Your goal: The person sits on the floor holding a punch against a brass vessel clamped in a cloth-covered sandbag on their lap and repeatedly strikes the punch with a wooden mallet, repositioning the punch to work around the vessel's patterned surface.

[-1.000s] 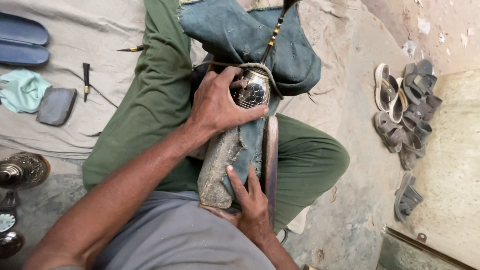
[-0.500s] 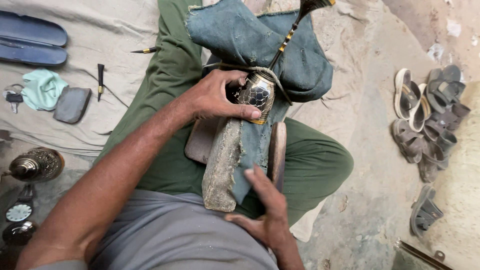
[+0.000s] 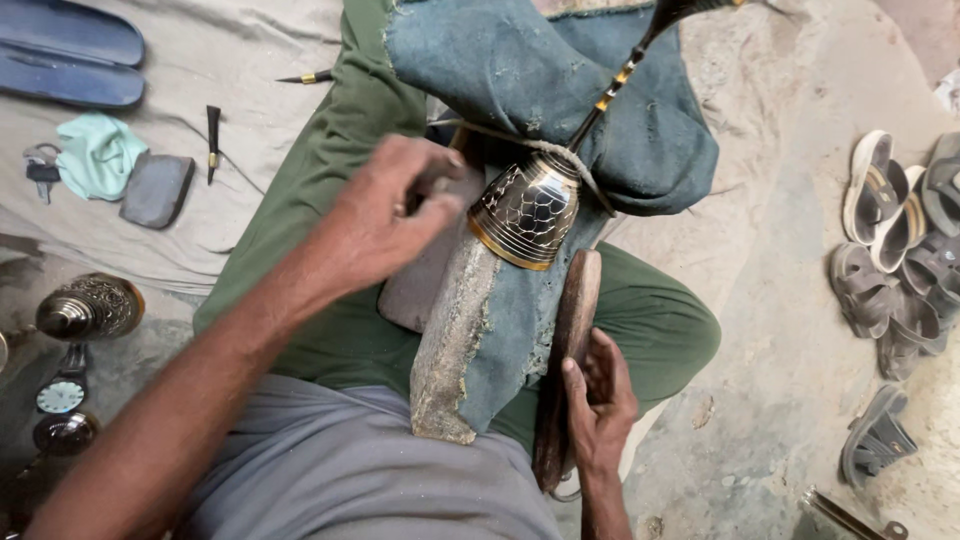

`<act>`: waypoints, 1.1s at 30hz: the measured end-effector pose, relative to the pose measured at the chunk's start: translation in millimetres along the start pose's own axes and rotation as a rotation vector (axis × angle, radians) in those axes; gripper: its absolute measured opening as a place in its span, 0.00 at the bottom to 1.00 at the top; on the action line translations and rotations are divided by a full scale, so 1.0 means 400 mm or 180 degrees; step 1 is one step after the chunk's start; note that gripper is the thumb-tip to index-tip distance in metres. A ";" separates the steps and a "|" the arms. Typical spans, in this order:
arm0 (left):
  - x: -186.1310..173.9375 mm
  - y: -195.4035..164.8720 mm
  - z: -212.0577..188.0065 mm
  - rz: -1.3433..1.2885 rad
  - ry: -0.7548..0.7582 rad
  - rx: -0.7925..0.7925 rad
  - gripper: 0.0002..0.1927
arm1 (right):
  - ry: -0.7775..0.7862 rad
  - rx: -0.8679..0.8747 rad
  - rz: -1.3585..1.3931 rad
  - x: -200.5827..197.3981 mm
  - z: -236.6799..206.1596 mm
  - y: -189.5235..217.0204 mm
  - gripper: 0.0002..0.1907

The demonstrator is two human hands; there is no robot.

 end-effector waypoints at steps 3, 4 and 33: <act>-0.050 -0.030 -0.011 0.0565 -0.0448 0.0423 0.15 | 0.0182 0.0367 0.0175 0.004 -0.001 -0.064 0.27; -0.065 -0.055 -0.016 0.0671 -0.0643 0.0748 0.17 | 0.0210 0.0461 0.0193 -0.002 -0.004 -0.081 0.28; -0.036 -0.143 0.022 -0.1326 -0.0178 0.1285 0.22 | 0.0391 -0.0489 0.1697 -0.164 0.025 0.356 0.40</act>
Point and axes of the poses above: each hand's wrist, its own z-axis towards the middle knuckle, its own x-axis out of the palm, y = z × x, the point moved 3 cm from there along z, towards the middle knuckle, and after that the axes turned 1 degree about -y, right-handed, at the moved point
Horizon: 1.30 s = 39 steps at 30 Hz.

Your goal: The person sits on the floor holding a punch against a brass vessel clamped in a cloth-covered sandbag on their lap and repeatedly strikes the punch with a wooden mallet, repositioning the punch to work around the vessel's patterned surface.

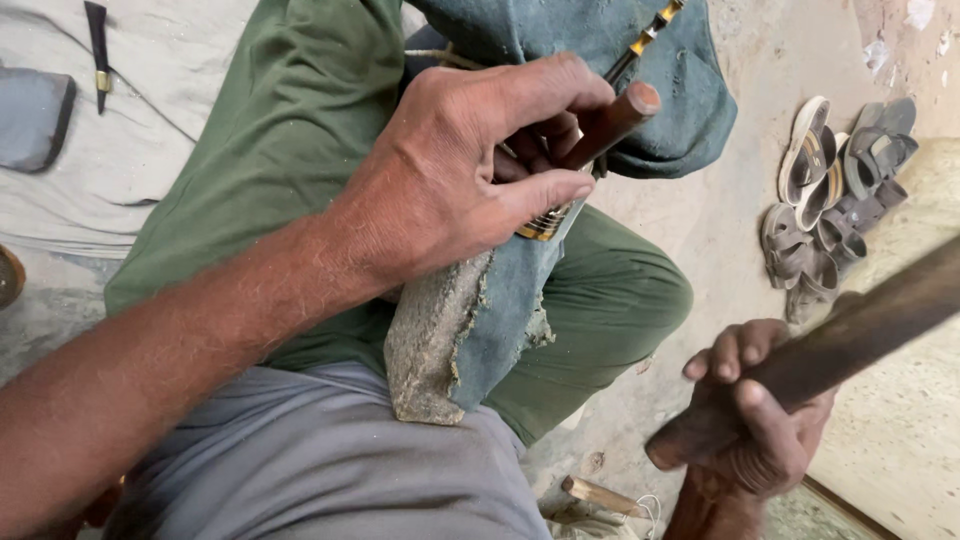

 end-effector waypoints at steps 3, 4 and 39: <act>0.016 -0.013 0.002 0.0020 0.0046 -0.0048 0.21 | -0.0089 0.0317 -0.0900 0.008 0.006 0.022 0.45; 0.022 -0.018 0.005 0.0028 0.0050 -0.0016 0.20 | -0.0146 0.0478 -0.1329 0.006 0.010 0.029 0.44; 0.141 -0.039 -0.034 0.1889 -0.0374 0.0407 0.23 | 0.0994 -0.1024 -0.5149 -0.043 0.246 0.113 0.15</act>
Point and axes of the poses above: each hand's wrist, its own z-axis towards the middle knuckle, its own x-axis out of the palm, y = z × x, the point moved 3 cm from there along z, towards the middle knuckle, and after that the axes turned 1 degree about -y, right-handed, at the moved point
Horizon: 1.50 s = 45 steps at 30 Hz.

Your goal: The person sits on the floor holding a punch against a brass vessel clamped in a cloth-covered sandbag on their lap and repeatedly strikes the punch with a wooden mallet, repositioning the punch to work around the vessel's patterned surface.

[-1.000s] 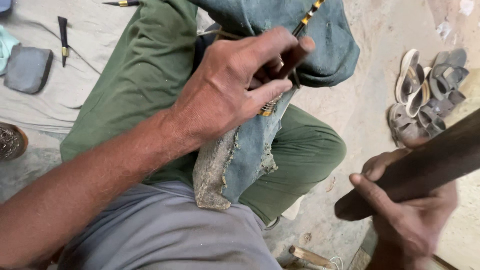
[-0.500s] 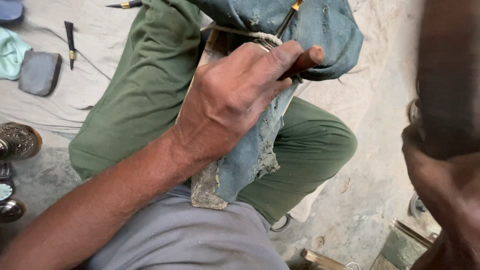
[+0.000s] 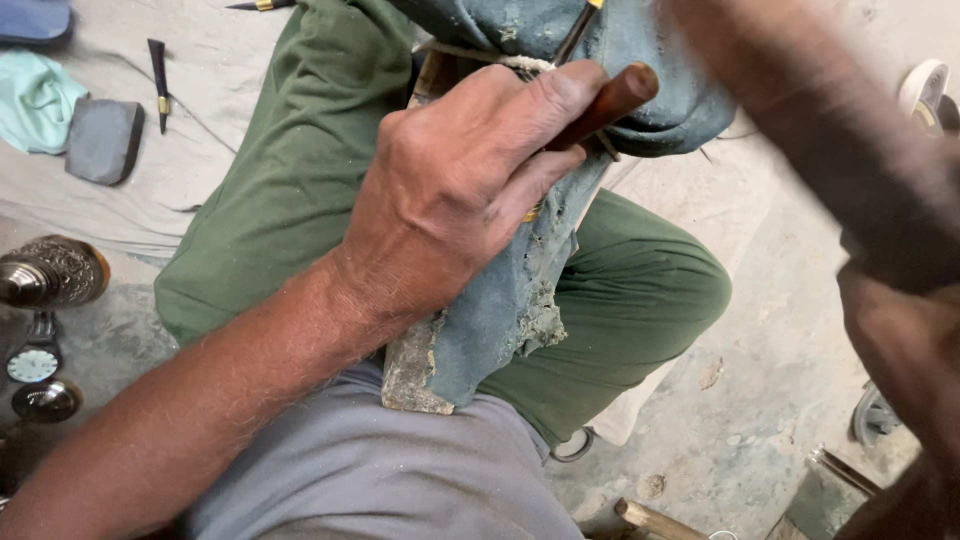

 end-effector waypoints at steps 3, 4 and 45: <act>0.001 0.005 0.002 0.0041 0.0052 0.0018 0.22 | -0.0012 -0.0029 -0.0123 -0.002 0.003 -0.002 0.16; 0.000 0.005 0.002 0.0019 0.0047 0.0029 0.22 | 0.0013 -0.0054 -0.0145 -0.001 0.002 -0.003 0.16; -0.014 0.030 0.000 -0.0074 0.0226 0.0447 0.23 | 0.0202 0.0791 0.0057 0.070 -0.052 -0.083 0.15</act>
Point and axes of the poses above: each hand's wrist, its own z-axis towards the middle knuckle, its own x-axis out of the palm, y = z × x, the point moved 3 cm from there along z, towards the middle knuckle, and after that the axes turned 1 degree about -y, right-handed, at the moved point
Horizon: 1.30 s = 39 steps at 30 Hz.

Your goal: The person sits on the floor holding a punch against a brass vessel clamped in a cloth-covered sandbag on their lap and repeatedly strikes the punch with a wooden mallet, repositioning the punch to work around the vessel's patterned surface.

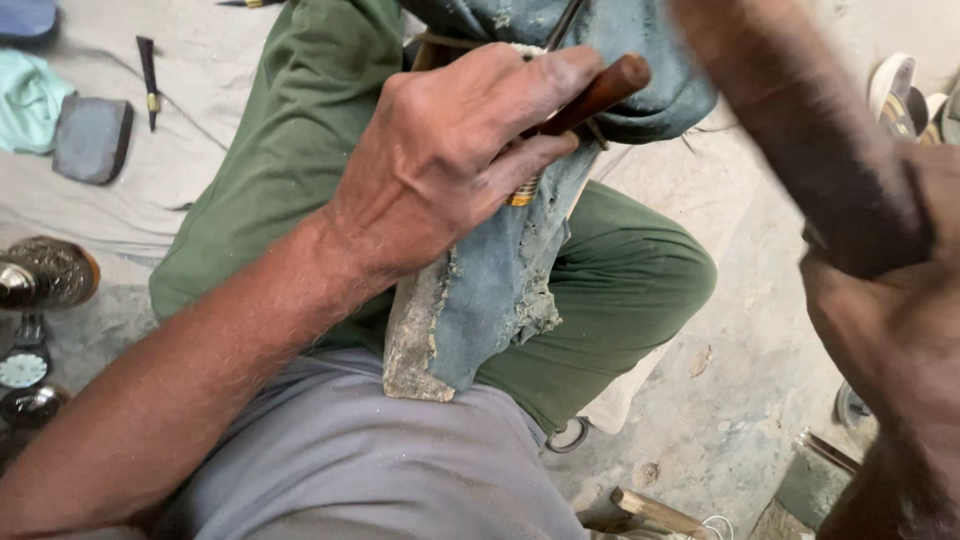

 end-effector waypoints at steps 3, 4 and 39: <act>-0.003 0.007 0.004 -0.0054 0.0040 0.0045 0.25 | 0.0016 -0.0021 -0.0046 -0.006 -0.007 0.009 0.15; -0.005 0.010 0.004 -0.0040 0.0066 0.0071 0.26 | -0.0008 -0.0107 -0.0005 -0.014 -0.011 0.022 0.15; -0.032 0.033 0.018 -0.0411 0.0170 0.0157 0.23 | -0.0501 -0.0758 0.0120 -0.091 -0.046 0.167 0.14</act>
Point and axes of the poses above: each hand's wrist, its own z-axis towards the middle knuckle, its own x-axis out of the palm, y = z × x, the point moved 3 cm from there along z, towards the middle knuckle, and after that the axes turned 1 degree about -y, right-handed, at the moved point
